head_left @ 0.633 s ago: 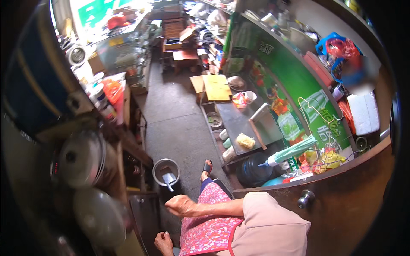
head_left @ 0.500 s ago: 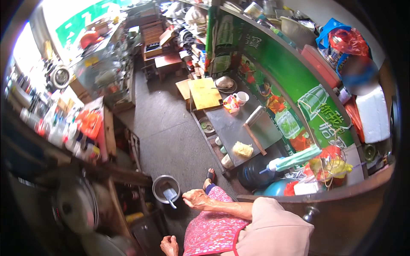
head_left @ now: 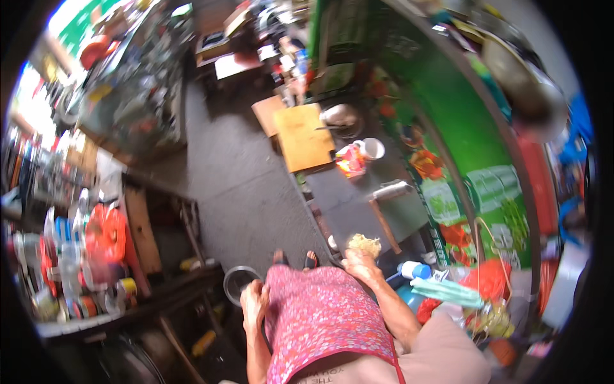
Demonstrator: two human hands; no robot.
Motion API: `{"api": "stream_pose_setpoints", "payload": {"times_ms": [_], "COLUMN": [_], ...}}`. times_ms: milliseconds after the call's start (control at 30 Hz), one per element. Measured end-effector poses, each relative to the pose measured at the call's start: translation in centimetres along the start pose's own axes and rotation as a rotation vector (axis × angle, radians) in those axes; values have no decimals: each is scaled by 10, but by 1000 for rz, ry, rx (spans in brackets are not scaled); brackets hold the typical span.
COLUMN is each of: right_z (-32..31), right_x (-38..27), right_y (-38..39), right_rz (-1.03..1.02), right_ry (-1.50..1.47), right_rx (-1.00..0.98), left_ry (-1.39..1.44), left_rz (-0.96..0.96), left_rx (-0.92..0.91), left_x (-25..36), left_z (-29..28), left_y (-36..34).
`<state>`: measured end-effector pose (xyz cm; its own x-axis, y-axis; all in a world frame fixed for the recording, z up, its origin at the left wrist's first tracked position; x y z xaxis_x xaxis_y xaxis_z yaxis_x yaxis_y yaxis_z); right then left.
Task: The person handles a piece of cooked meat in a bowl, then moves to a cutting board and slices the meat into thin strips using a knife. The sliced meat is placed into a metal bowl.
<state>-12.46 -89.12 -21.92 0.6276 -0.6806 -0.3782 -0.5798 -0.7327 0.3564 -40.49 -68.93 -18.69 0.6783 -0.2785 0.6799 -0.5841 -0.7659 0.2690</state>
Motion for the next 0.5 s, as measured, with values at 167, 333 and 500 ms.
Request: {"api": "stream_pose_setpoints", "payload": {"times_ms": [167, 333, 500], "right_z": [-18, 13, 31], "right_x": [1, -10, -24], "right_y": [-29, -53, -51], "right_rz": [12, -53, 116], "right_ry": [-46, 1, -79], "right_rx": [-16, -202, -462], "left_ry": [56, 39, 26], "left_rz": [-213, -544, -891], "left_rx": [3, 253, 166], "left_x": [-31, -105, -200], "left_z": [4, -7, 59], "left_y": [-55, -19, 65]}}
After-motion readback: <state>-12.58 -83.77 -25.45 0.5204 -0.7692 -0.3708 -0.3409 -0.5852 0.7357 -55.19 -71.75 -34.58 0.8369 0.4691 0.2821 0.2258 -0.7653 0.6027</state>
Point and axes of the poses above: each hand's wrist, its own y-axis away from the middle knuckle, its own z-axis out of the palm, x = y × z, the point moved 7 cm from there along -y, towards the middle knuckle, and after that the axes turned 3 degrees about z, right-handed, at the moved point
